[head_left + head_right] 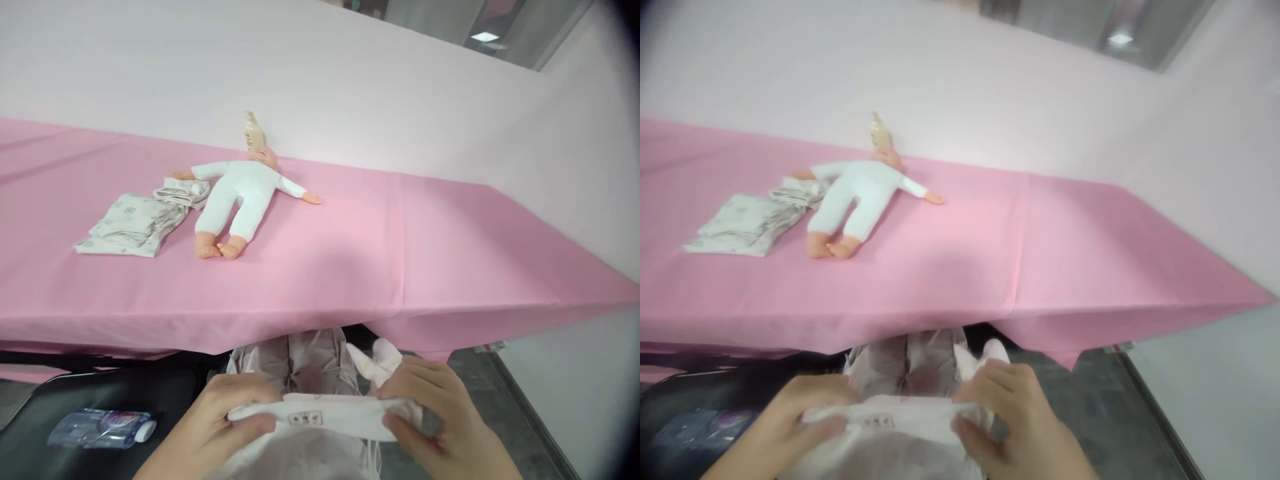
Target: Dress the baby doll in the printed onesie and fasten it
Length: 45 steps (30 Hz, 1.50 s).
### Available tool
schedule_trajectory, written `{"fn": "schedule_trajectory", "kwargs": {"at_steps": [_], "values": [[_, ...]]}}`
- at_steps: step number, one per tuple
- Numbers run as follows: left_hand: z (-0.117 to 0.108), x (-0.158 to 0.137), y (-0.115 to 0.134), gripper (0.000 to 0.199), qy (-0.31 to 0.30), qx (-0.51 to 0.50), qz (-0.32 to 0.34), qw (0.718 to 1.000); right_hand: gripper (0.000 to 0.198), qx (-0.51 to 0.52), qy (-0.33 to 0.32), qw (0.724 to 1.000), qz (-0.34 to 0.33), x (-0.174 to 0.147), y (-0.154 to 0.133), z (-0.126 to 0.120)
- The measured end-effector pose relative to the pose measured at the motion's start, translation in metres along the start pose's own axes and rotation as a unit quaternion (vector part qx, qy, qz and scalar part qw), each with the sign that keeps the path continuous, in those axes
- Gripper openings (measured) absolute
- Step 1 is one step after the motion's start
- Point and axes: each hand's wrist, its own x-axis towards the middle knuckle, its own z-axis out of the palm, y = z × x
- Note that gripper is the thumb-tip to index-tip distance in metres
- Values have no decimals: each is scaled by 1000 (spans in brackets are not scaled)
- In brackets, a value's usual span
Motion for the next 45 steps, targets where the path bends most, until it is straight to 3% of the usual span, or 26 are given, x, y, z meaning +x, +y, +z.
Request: {"fn": "schedule_trajectory", "kwargs": {"at_steps": [3, 10, 14, 17, 20, 23, 27, 30, 32, 36, 39, 42, 45], "values": [[-8, -4, 6, 14, 33, 10, -14, 999, 20, -50, 32, 998, -28, 5, 4, 13], [-10, -16, 6, 18, 139, -7, -75, 987, 22, -183, 58, 979, 67, -2, 29, 43], [-8, -19, 4, 17, 191, -18, -94, 977, 24, -176, 49, 981, 66, -3, 43, 53], [-3, -16, 1, 14, 202, 20, -76, 976, 20, -94, 48, 992, 71, -3, 42, 58], [8, -10, 1, 14, 235, 70, -43, 969, 20, 106, 23, 990, 85, -4, 36, 62], [19, -6, 2, 15, 271, 104, -39, 956, 28, 272, 3, 957, 101, -10, 36, 66], [22, -5, 0, 15, 262, 127, -57, 955, 29, 336, 10, 927, 166, -18, 53, 64], [21, -8, -2, 16, 245, 135, -50, 959, 41, 401, -36, 891, 212, -18, 64, 62], [20, -9, -5, 18, 239, 149, -34, 959, 46, 400, -77, 881, 242, -15, 66, 63], [19, -9, -12, 14, 235, 197, 16, 952, 30, 230, -127, 931, 254, -15, 62, 70], [18, -8, -16, 16, 228, 248, 14, 941, 9, 111, -61, 973, 192, -19, 61, 76], [18, -8, -19, 24, 225, 312, 4, 923, 22, 56, 9, 992, 110, -21, 62, 78], [18, -13, -22, 29, 222, 347, -22, 911, 34, 19, 15, 996, 83, -20, 61, 78]]}}
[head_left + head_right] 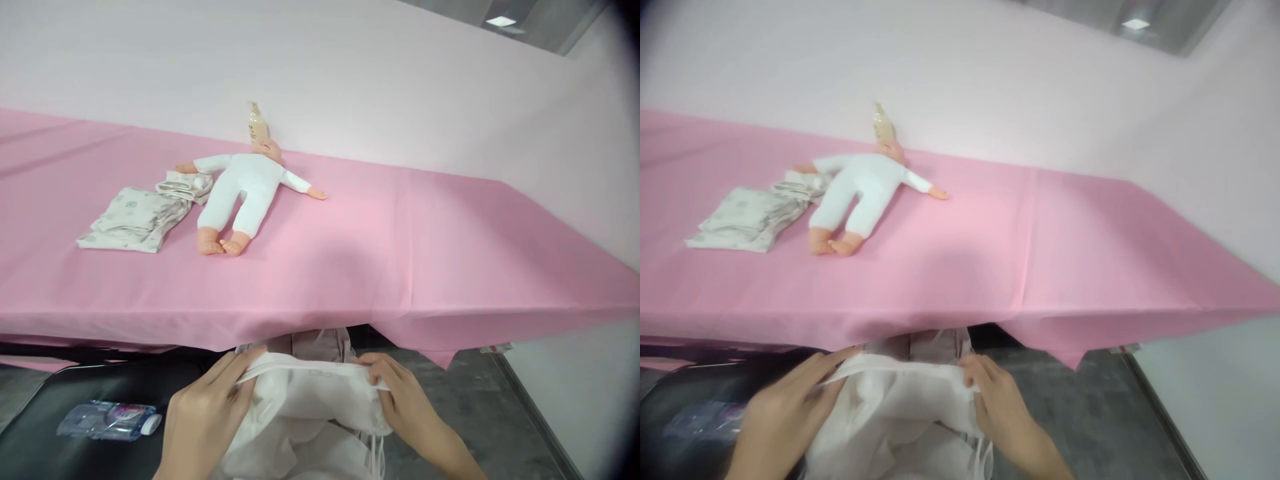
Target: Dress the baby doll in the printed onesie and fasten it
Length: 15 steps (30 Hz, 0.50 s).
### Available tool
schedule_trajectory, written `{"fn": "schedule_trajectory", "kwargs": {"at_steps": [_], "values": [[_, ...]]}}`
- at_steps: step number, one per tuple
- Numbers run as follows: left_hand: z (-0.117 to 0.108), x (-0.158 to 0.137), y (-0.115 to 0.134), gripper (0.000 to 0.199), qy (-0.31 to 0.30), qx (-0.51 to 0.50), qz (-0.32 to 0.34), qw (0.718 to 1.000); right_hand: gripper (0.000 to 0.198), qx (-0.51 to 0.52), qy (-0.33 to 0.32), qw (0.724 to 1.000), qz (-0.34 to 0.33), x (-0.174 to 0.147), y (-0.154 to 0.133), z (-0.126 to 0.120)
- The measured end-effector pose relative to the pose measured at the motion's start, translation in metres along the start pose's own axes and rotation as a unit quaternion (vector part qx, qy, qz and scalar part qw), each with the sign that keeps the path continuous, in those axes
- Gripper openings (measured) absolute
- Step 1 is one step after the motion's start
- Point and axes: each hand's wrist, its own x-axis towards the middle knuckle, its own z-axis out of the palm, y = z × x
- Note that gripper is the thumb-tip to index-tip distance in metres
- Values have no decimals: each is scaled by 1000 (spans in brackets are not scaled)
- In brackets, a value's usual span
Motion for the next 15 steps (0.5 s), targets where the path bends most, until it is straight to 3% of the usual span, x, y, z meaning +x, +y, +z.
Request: {"fn": "schedule_trajectory", "kwargs": {"at_steps": [5, 8, 12, 15], "values": [[-5, -5, 0, 27, 39, 21, -27, 999, 56, 17, 0, 999, 35, 1, -4, -6], [-7, -3, 2, 26, 49, 23, -10, 998, 39, 81, -9, 995, 56, 1, -6, -12], [-11, 2, 3, 27, 47, 24, 30, 998, 10, 161, -100, 977, 95, 5, -8, -20], [-12, 3, 5, 25, 50, 2, 21, 999, 19, 208, -181, 957, 92, 6, -5, -25]]}}
